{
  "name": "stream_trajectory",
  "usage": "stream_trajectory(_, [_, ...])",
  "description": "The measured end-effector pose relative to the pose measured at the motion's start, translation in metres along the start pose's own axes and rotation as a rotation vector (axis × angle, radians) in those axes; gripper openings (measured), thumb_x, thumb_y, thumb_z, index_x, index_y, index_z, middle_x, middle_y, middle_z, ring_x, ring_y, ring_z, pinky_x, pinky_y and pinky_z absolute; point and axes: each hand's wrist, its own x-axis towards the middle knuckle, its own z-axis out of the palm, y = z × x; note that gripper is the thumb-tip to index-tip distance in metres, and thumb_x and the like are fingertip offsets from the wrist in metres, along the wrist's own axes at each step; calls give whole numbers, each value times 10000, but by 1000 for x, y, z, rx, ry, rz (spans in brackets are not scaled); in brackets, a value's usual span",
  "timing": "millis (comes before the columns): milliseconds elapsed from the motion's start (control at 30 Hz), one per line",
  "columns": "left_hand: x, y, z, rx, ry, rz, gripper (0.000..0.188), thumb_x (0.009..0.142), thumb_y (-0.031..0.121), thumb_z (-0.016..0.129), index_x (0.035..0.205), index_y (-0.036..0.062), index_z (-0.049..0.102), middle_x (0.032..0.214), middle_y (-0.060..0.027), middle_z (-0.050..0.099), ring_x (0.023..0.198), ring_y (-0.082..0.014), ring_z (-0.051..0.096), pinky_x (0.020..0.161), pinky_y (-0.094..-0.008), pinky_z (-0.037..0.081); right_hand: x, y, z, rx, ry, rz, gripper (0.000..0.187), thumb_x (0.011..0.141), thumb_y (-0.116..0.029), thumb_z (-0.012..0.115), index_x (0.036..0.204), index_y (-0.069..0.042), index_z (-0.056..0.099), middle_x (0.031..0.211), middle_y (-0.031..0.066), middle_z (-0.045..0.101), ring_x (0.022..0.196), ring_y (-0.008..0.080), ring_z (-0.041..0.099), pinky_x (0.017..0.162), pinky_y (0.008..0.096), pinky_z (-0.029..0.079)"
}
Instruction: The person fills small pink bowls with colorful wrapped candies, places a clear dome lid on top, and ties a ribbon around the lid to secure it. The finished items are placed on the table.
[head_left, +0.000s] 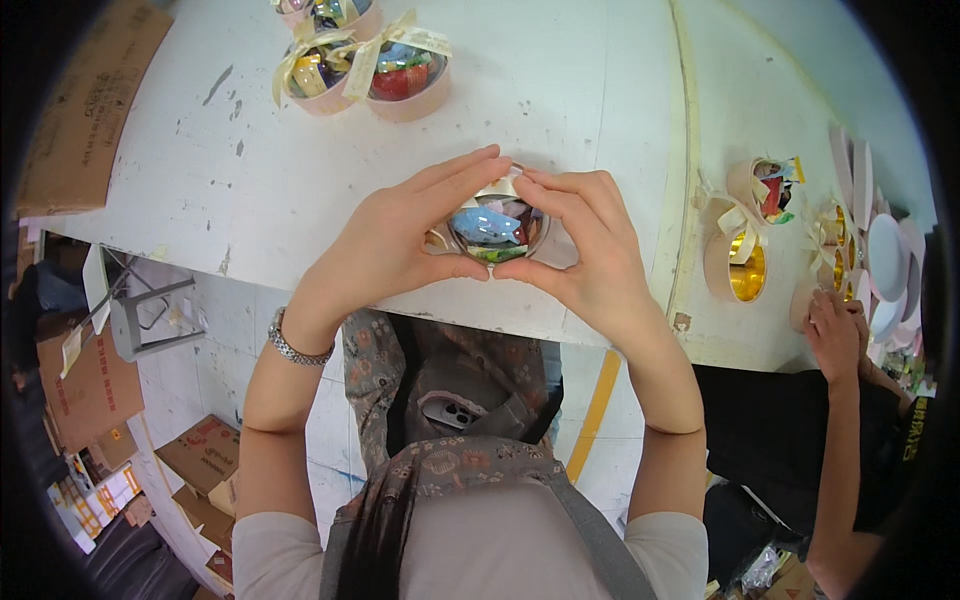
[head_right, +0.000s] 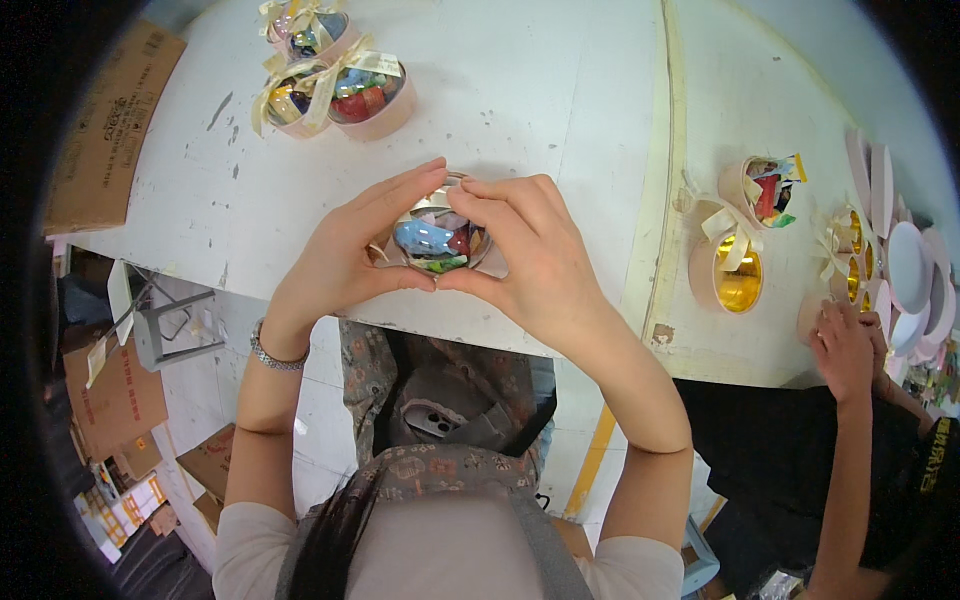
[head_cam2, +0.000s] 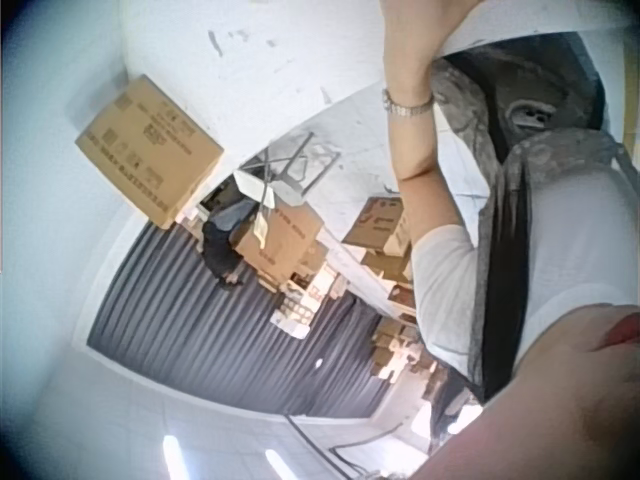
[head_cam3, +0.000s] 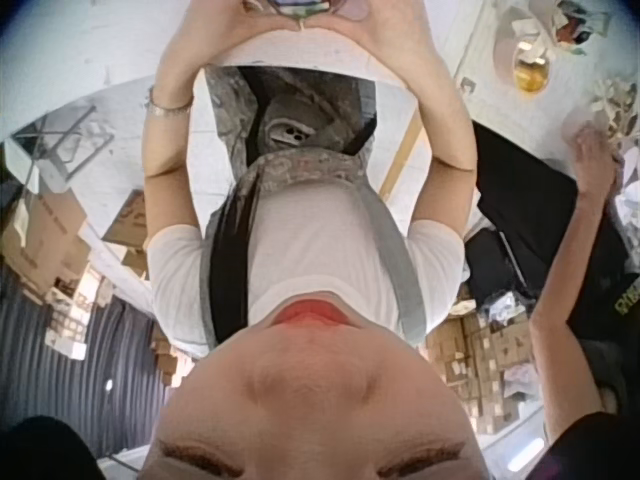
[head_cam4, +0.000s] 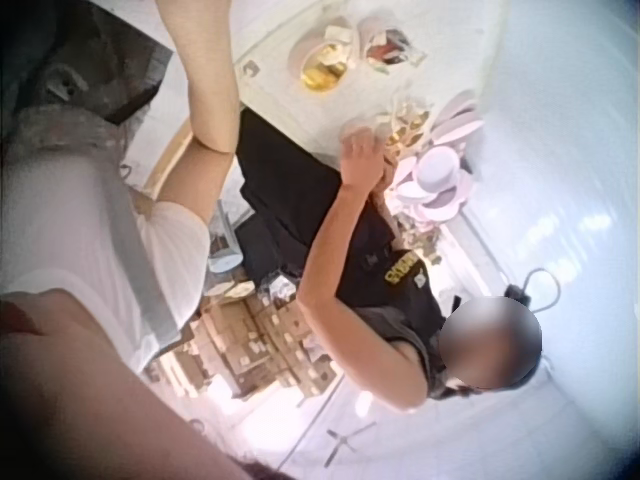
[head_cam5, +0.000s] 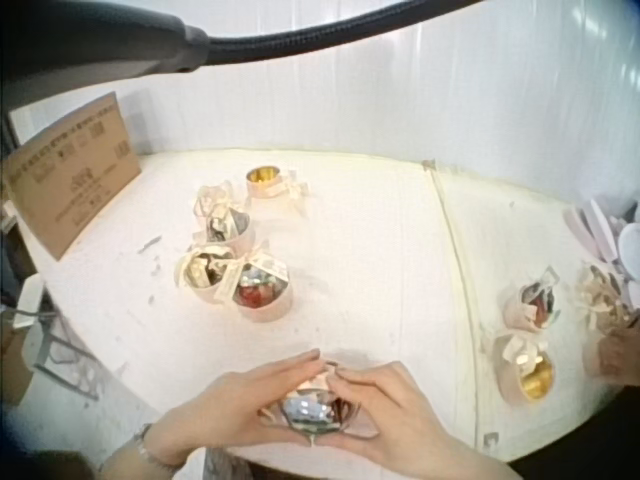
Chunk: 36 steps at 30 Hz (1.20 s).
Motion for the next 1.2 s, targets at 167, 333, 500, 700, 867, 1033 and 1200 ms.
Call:
stream_trajectory(167, [1,-3,2,-140,-23,-79,823,654,70,838,1396,155,493,1428,-104,491,1205,-260,562,913,-328,518,-4,3,3,12,28,-41,651,578,-140,886,1155,-67,594,1177,103,577,1015,304,569,847,383,502])
stream_trajectory(333, [6,-16,3,-279,-45,-39,793,638,49,843,1356,110,513,1363,-96,520,1230,-249,536,978,-347,468,0,0,1,245,-62,176,663,621,-103,881,1204,-88,565,1290,118,567,1233,296,529,1000,386,469])
stream_trajectory(500, [10,-14,5,-263,-21,-59,786,644,70,852,1345,74,496,1293,-90,544,1210,-246,538,1005,-352,451,-3,0,2,201,-79,117,596,659,-51,833,1184,-90,555,1370,133,515,1230,334,525,972,401,488])
stream_trajectory(700, [5,-25,7,-311,26,-48,818,659,183,873,1361,75,468,1306,-104,520,1217,-254,526,999,-344,456,2,0,2,302,-134,233,658,670,-35,820,1262,-91,537,1363,108,532,1242,314,523,990,395,475])
stream_trajectory(867, [7,-20,5,-223,8,-79,848,641,225,884,1368,99,466,1290,-82,528,1184,-243,551,965,-337,484,7,-1,-9,442,-195,370,787,666,-47,835,1374,-87,492,1409,106,510,1309,237,481,1084,385,395])
stream_trajectory(1033, [5,-14,5,-185,19,-125,858,638,254,885,1373,113,464,1316,-72,535,1165,-237,576,948,-337,498,6,4,-4,188,-148,222,781,641,-101,867,1347,-83,534,1332,97,545,1225,243,530,1056,374,411])
stream_trajectory(1200, [0,-20,11,-167,45,-89,891,634,311,885,1387,117,450,1341,-85,554,1178,-250,584,941,-345,501,1,5,-4,128,-100,175,770,586,-166,903,1268,-76,558,1257,102,569,1182,271,537,1011,378,438])
